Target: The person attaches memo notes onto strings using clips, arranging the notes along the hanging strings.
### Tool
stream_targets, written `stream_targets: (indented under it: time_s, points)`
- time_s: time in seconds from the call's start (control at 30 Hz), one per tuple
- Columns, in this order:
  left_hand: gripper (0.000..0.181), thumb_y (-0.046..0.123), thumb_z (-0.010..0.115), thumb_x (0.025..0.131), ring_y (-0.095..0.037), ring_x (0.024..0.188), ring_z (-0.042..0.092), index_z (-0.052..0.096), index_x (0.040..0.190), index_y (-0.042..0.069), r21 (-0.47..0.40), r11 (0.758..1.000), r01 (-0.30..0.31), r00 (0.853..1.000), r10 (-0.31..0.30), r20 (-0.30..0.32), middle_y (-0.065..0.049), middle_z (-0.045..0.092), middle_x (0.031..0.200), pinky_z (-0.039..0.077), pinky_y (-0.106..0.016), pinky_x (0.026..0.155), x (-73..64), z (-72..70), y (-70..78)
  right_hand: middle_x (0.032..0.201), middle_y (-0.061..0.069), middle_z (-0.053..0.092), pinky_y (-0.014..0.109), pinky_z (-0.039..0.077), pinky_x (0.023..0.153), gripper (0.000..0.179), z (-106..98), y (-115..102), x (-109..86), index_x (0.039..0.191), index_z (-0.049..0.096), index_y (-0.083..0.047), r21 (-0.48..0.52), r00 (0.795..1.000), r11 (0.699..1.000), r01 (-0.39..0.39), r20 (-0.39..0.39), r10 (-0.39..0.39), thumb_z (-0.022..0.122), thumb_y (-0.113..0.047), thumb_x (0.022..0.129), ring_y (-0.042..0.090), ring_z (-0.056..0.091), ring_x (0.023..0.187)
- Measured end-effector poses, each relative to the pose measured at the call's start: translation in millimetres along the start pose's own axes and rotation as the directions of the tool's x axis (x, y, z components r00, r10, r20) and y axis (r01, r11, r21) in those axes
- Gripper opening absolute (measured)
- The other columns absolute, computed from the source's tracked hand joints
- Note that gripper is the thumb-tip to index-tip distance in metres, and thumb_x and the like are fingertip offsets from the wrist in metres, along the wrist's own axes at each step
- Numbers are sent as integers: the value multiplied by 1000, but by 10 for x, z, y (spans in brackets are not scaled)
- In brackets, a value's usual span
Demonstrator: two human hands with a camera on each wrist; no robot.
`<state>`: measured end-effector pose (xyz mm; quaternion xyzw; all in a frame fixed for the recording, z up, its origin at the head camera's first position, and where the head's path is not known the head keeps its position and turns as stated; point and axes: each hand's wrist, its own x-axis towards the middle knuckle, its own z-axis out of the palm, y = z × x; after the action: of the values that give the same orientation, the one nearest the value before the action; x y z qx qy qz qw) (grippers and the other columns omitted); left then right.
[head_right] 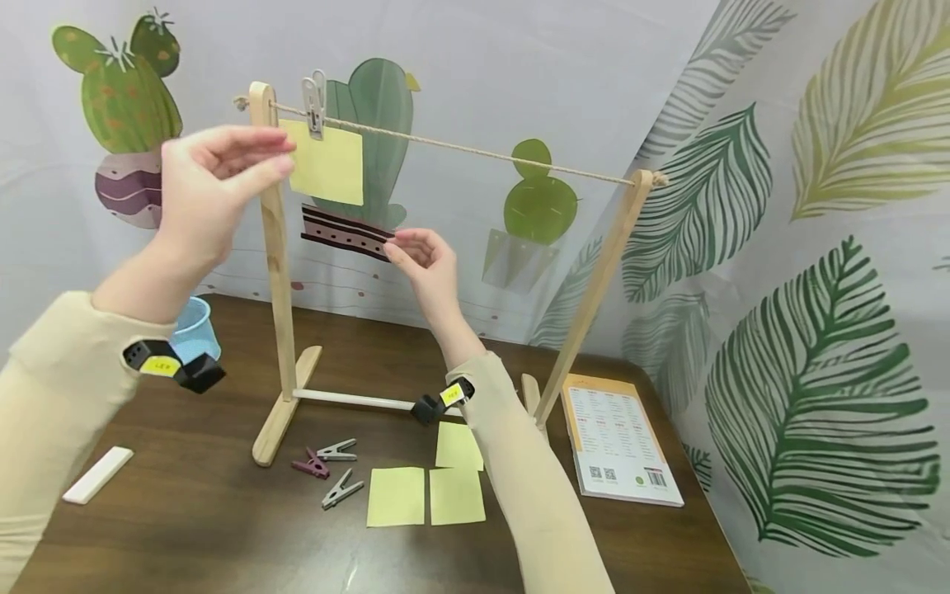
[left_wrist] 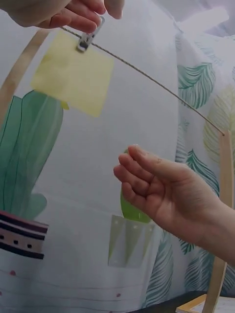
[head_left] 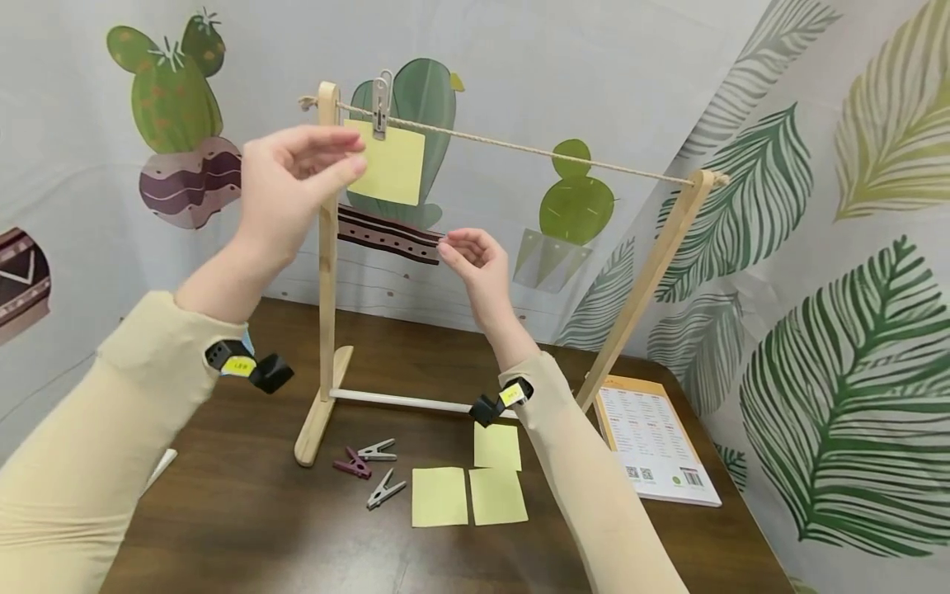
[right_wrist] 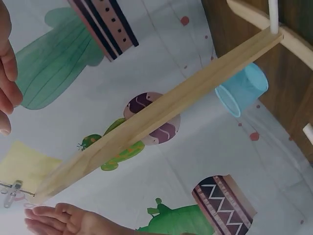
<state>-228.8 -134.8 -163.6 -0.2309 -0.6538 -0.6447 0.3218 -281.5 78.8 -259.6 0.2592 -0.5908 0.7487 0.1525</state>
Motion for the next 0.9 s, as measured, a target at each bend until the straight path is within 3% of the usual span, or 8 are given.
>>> stream_targets:
  time_s: [0.17,0.27,0.37,0.43,0.53,0.67,0.77,0.9]
  points:
    - [24,2,75,83,-3,76,66,73,106,-3,64,997,-35,999,33,34,19,73,87,48,-18,66,-300,24,-182,86,-11,70,19,51,76,29,-139,135,-198,90,64,-20,-43,1000,999,-8,2,8,63,9,87,4,65,81]
    - [28,3,76,82,0,80,65,71,109,-5,120,993,-18,997,9,75,24,71,89,46,-18,69,-473,28,-305,87,-13,70,19,52,76,27,-249,228,-333,91,64,-19,-89,1000,996,-24,-6,24,65,8,87,3,65,82]
    - [29,7,77,83,2,84,64,72,110,0,179,984,5,991,-29,130,27,69,91,45,-18,73,-640,22,-455,88,-13,70,19,53,77,16,-397,321,-483,95,65,-7,-145,999,988,-47,-24,44,67,6,86,4,65,83]
    - [28,12,77,84,1,84,64,73,111,4,228,973,44,980,-86,177,24,70,92,45,-18,74,-743,12,-558,89,-13,70,19,53,78,14,-513,381,-589,99,63,2,-189,997,979,-71,-39,64,68,4,86,4,66,85]
    - [29,21,76,86,-2,83,64,73,112,8,288,948,136,942,-213,258,11,73,96,49,-18,73,-890,0,-728,93,-4,71,20,52,79,23,-698,478,-760,105,60,11,-245,994,965,-98,-64,85,70,2,86,5,65,87]
    - [35,28,76,87,-6,86,66,71,115,9,344,906,247,863,-367,348,-9,74,106,52,-20,74,-1088,0,-1000,101,18,70,19,52,80,26,-923,621,-986,107,61,11,-308,986,940,-148,-117,117,71,1,85,4,65,87]
    - [37,28,76,86,-11,90,68,70,116,8,367,885,285,819,-424,387,-13,73,109,53,-22,75,-1246,1,-1201,108,29,66,18,51,81,28,-1064,718,-1143,109,62,10,-336,974,919,-207,-155,162,72,1,85,4,64,89]
    - [40,28,76,86,-20,95,68,69,118,6,390,868,307,777,-466,424,-14,72,111,53,-26,76,-1440,2,-1424,116,31,62,23,50,90,33,-1185,731,-1326,114,60,10,-387,957,878,-283,-173,232,72,0,86,15,63,100]
